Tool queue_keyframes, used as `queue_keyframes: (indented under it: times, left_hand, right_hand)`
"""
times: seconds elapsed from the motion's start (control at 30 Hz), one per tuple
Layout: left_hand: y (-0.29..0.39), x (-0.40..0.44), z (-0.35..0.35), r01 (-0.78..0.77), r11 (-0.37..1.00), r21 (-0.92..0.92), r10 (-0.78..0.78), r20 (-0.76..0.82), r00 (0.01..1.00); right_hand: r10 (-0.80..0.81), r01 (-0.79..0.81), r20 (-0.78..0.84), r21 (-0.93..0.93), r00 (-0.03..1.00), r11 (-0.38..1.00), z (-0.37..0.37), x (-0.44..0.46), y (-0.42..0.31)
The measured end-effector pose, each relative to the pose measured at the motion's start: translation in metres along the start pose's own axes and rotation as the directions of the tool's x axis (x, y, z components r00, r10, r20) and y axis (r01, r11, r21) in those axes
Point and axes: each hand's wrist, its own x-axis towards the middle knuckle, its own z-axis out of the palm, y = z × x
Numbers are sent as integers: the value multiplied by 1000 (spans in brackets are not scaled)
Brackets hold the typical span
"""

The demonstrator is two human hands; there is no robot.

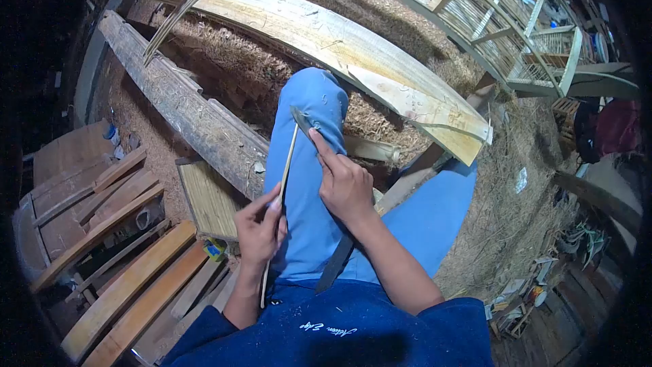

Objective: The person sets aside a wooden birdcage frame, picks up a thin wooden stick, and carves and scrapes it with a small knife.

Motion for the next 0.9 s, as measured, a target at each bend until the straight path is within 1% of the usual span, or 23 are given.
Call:
queue_keyframes:
  times: [0.03,0.07,0.17,0.23,0.3,0.37,0.4,0.47,0.53,0.6,0.7,0.77,0.83,0.9]
  left_hand:
    - [-3,-9,-2,37,999,-29,-37,3,999]
    - [-7,-14,-3,24,997,-75,-22,29,999]
    - [6,-7,6,49,998,-43,-49,7,999]
    - [15,14,15,11,1000,-26,-11,4,1000]
    - [27,39,26,-52,998,37,52,14,999]
    - [27,72,30,-84,996,14,84,32,996]
    - [26,81,32,-115,993,-11,115,45,992]
    - [25,82,33,-120,993,-1,120,58,991]
    - [22,80,31,-117,993,9,116,68,991]
    - [21,73,30,-114,993,5,114,62,992]
    - [13,64,29,-124,992,0,124,33,992]
    - [9,51,25,-133,991,5,133,8,991]
    - [13,24,17,-32,999,25,32,14,999]
    - [-3,6,7,-59,998,16,59,12,998]
  right_hand:
    - [1,-1,-2,1,1000,1000,0,0,0]
    - [4,-4,-14,1,1000,1000,0,0,-1]
    - [0,0,-18,30,1000,1000,2,-3,1]
    - [-13,13,-15,62,1000,998,3,-4,0]
    - [-9,4,48,103,999,995,0,-8,-2]
    - [-18,13,46,109,999,994,-3,-8,-4]
    - [-28,23,48,116,998,993,-4,-8,-4]
    - [-33,31,24,84,999,996,-3,-7,-2]
    - [-33,32,10,58,999,998,-3,-9,-2]
    - [-21,21,25,-10,999,1000,-2,-11,-2]
    - [-10,11,21,-36,1000,999,3,-14,-2]
    - [4,-4,-1,-15,1000,1000,3,-7,0]
    - [23,-22,-28,12,999,1000,2,-2,2]
    - [3,-3,-32,9,999,1000,1,-1,3]
